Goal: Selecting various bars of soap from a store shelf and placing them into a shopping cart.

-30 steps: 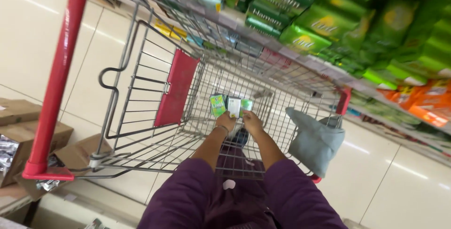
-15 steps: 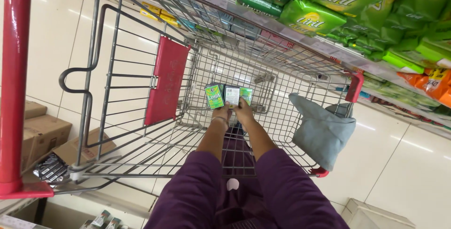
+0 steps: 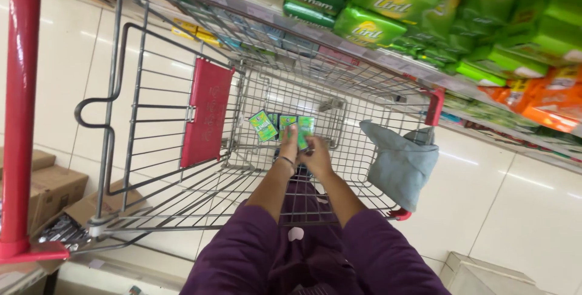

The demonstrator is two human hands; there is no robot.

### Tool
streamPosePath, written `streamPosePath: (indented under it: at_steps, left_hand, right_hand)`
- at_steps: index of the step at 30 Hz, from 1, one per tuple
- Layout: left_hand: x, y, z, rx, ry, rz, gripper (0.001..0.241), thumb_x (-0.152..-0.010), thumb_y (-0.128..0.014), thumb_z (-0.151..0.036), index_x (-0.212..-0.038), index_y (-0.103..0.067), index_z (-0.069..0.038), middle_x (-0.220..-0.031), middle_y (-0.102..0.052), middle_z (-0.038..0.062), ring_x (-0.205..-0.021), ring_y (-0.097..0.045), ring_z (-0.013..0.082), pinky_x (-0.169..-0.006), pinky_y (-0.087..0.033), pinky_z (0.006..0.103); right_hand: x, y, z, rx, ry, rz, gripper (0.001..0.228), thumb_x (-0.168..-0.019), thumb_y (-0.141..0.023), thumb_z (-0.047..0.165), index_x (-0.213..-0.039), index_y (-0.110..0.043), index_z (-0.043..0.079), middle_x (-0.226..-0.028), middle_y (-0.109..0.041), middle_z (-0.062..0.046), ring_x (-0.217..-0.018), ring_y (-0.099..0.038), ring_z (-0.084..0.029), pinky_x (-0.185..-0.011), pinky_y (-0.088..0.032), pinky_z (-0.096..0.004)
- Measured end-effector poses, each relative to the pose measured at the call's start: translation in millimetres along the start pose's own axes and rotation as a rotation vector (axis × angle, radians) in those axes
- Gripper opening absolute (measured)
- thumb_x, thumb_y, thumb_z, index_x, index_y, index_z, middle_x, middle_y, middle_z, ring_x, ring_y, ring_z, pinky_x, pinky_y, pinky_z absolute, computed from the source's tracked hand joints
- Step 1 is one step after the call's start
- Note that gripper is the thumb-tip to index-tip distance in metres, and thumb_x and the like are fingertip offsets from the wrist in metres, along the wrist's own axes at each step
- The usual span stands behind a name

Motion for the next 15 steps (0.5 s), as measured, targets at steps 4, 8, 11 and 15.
streamPosePath:
  at_steps: [4, 8, 11, 15]
  left_hand:
    - [27, -7, -12, -0.108, 0.035, 0.038, 0.069, -0.097, -0.049, -0.061, -0.153, -0.029, -0.026, -0.138, -0.05, 0.009, -0.113, -0.059, 0.0281, -0.092, -0.057, 0.0504]
    - [42, -22, -10, -0.058, 0.108, 0.232, 0.068, -0.098, -0.045, -0.065, -0.141, -0.051, -0.013, -0.124, -0.063, 0.015, -0.102, -0.067, 0.0277, -0.09, -0.058, 0.0488]
    - [66, -38, -17, -0.042, 0.126, 0.325, 0.07, -0.1, -0.041, -0.067, -0.135, -0.059, -0.009, -0.114, -0.069, 0.015, -0.092, -0.066, 0.0253, -0.084, -0.058, 0.0443]
    - [93, -52, -24, -0.034, 0.162, 0.415, 0.069, -0.1, -0.035, -0.065, -0.129, -0.062, -0.009, -0.106, -0.073, 0.013, -0.084, -0.066, 0.024, -0.08, -0.055, 0.0425]
  right_hand:
    - [15, 27, 42, 0.024, 0.118, 0.231, 0.058, -0.073, -0.082, 0.019, -0.125, -0.061, 0.005, -0.117, -0.061, -0.014, -0.107, -0.064, -0.022, -0.087, -0.06, -0.033]
    - [5, 98, 17, 1.083, 0.187, 0.067, 0.035, -0.094, -0.058, 0.024, -0.128, -0.063, 0.016, -0.142, -0.054, -0.011, -0.134, -0.049, -0.031, -0.113, -0.035, -0.048]
    - [7, 155, 21, 1.581, 0.075, -0.024, 0.049, -0.092, -0.047, 0.025, -0.138, -0.054, 0.013, -0.154, -0.042, -0.014, -0.145, -0.032, -0.033, -0.116, -0.021, -0.052]
    - [11, 187, 14, 1.829, 0.109, -0.102, 0.06, -0.094, -0.048, 0.028, -0.149, -0.051, 0.003, -0.143, -0.053, -0.011, -0.138, -0.042, -0.031, -0.118, -0.022, -0.051]
Point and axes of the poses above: each hand's wrist, its own x-axis away from the middle knuckle, its own y-axis out of the back of the hand, z = x × y, the point moved 10 cm from there along -x, towards the middle knuckle
